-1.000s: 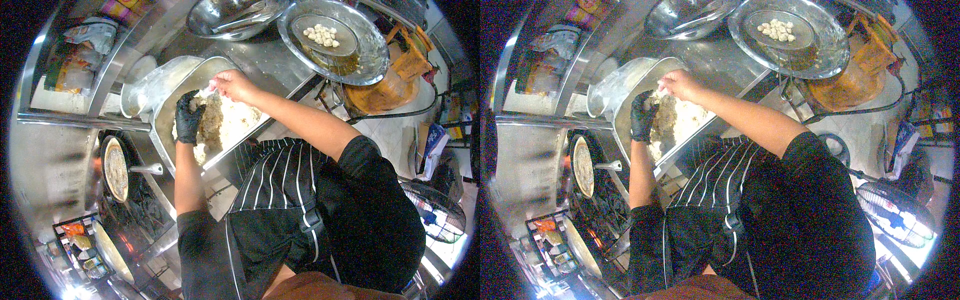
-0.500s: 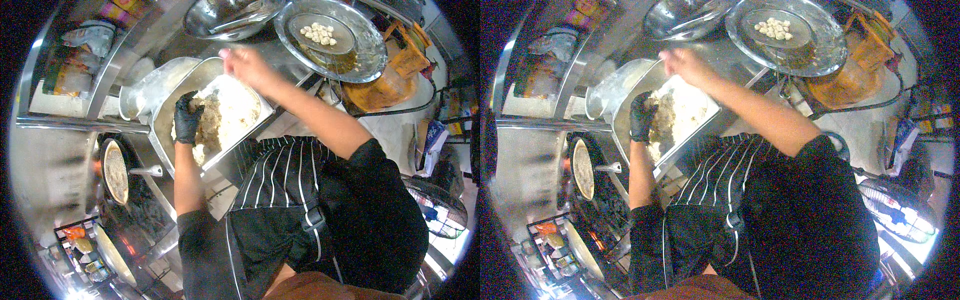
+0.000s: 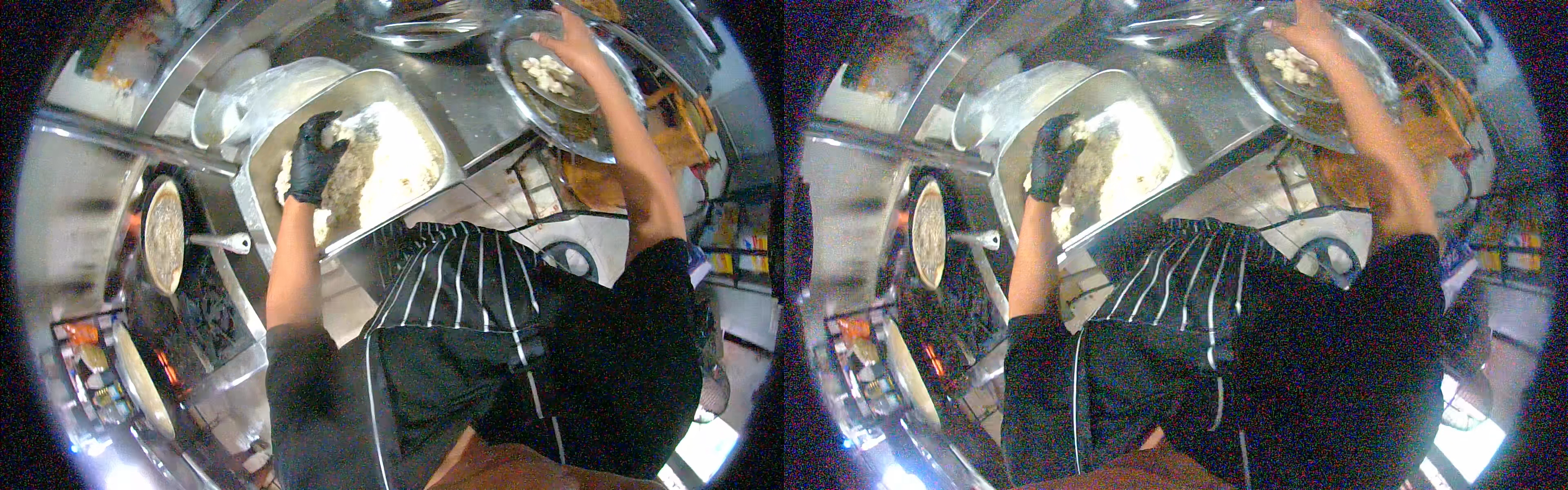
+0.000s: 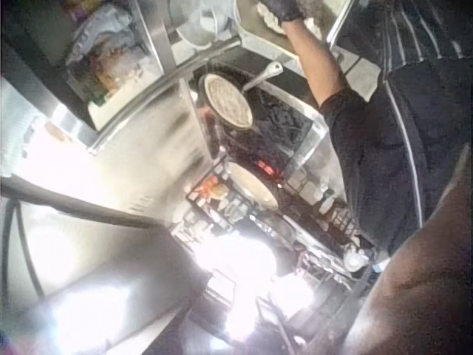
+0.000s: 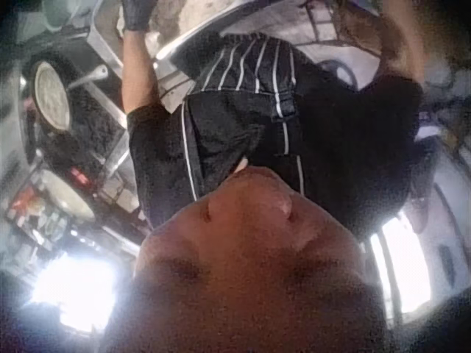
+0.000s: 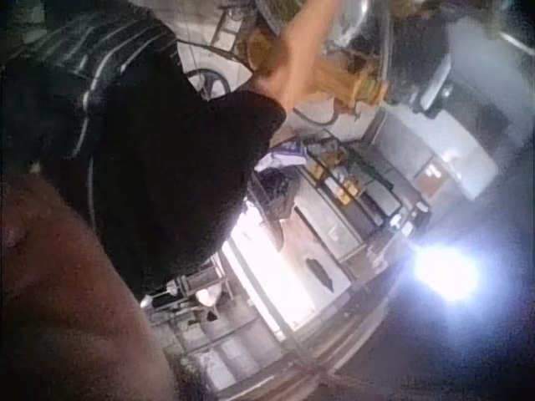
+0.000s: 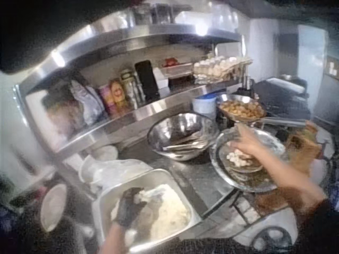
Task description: The person repeatedly scoops dough from a metal tray, rolls it into small balls between their hands, and places them on a metal plate. They then use a strainer to transfer the shaped dough balls into a pan of hot oil on the stove.
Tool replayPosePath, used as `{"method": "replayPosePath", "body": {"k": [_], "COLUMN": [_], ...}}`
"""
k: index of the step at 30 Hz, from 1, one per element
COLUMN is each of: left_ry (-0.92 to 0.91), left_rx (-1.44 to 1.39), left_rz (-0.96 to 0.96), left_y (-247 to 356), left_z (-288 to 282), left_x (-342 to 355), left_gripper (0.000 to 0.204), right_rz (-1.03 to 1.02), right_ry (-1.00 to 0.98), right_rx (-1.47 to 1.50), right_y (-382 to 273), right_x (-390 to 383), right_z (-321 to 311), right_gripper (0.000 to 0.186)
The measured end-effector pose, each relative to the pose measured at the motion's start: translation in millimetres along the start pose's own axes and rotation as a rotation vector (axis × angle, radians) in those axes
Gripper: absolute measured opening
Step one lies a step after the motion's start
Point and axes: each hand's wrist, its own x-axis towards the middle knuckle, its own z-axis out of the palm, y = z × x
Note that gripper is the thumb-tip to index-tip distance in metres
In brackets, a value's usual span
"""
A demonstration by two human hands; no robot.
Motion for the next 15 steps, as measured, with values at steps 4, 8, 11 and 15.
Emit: {"method": "replayPosePath", "body": {"k": [4,8,11,15], "left_ry": [0.14,0.104,0.119,-0.008], "left_rx": [-0.248,-0.258,-0.538,-0.256], "left_rz": [-0.017,-0.04,0.011,-0.001], "left_y": [6.2,41.7,32.3,24.9], "left_z": [-10.2,-12.0,3.2,-10.2], "left_x": [-15.6,-3.5,-3.7,-7.9], "left_gripper": [0.054,0.058,0.057,0.053], "right_rz": [0.046,0.127,0.503,0.525], "right_ry": [-0.275,-0.436,-0.887,-0.938], "right_rx": [1.012,1.261,1.749,1.666], "right_y": [-158.0,-268.2,-299.1,-291.1], "right_x": [3.5,-70.0,-82.6,-77.1], "right_z": [-58.0,0.7,27.9,38.4], "right_gripper": [0.035,0.044,0.036,0.017]}}
